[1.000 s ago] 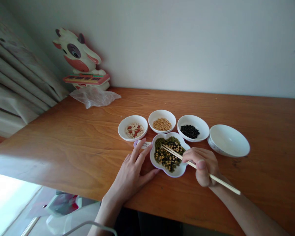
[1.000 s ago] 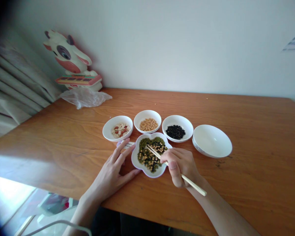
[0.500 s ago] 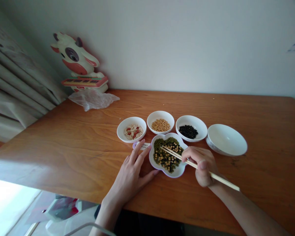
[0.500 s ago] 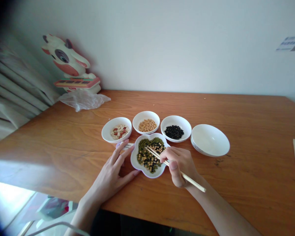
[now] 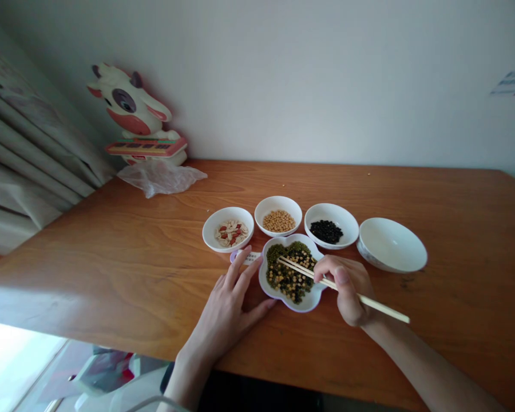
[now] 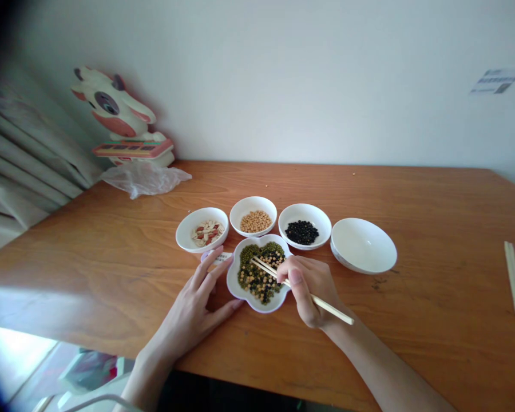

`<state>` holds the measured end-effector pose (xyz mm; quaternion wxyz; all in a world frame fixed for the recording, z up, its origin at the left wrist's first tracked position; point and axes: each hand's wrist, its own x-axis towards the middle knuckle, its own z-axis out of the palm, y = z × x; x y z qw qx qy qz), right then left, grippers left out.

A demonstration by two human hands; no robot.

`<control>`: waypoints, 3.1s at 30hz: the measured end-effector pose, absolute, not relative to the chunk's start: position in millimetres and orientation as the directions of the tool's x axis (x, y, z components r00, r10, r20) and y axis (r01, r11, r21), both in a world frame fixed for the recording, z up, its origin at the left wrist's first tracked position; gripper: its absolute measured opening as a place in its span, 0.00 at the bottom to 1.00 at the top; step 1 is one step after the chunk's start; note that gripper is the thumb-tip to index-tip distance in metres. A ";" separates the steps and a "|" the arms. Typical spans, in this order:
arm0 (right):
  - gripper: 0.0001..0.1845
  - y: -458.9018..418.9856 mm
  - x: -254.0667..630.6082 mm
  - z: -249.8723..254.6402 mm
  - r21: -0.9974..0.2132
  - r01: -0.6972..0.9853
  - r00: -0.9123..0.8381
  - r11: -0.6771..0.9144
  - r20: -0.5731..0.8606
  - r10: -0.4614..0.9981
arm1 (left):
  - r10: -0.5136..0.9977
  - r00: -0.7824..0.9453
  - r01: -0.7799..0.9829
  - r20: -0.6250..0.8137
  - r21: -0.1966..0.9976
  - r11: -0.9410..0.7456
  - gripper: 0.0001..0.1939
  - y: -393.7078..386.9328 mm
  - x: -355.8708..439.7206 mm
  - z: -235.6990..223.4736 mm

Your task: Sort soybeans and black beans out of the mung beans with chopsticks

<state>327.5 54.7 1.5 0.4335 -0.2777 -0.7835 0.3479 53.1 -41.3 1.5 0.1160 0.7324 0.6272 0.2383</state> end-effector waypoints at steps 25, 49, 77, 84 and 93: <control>0.23 55.6 329.0 -1.2 -0.773 0.116 -0.453 0.623 0.517 0.726 | 0.968 0.103 0.859 0.227 0.470 -0.202 0.41 -41.2 54.5 6.3; 0.26 64.8 360.8 28.2 -0.148 0.257 -0.563 0.955 0.780 0.273 | 0.977 0.093 0.850 0.189 0.496 -0.177 0.42 -42.2 52.8 0.8; 0.27 58.9 347.1 20.8 -0.306 0.259 -0.544 0.916 0.737 0.400 | 0.978 0.096 0.851 0.183 0.494 -0.176 0.41 -42.0 53.1 1.2; 0.27 51.8 328.8 18.5 -0.393 0.180 -0.603 0.902 0.681 0.417 | 0.977 0.099 0.844 0.189 0.505 -0.183 0.41 -42.4 53.0 1.1; 0.28 46.0 318.8 11.3 -0.493 0.159 -0.604 0.855 0.637 0.479 | 0.977 0.102 0.855 0.188 0.485 -0.182 0.41 -42.2 52.4 1.1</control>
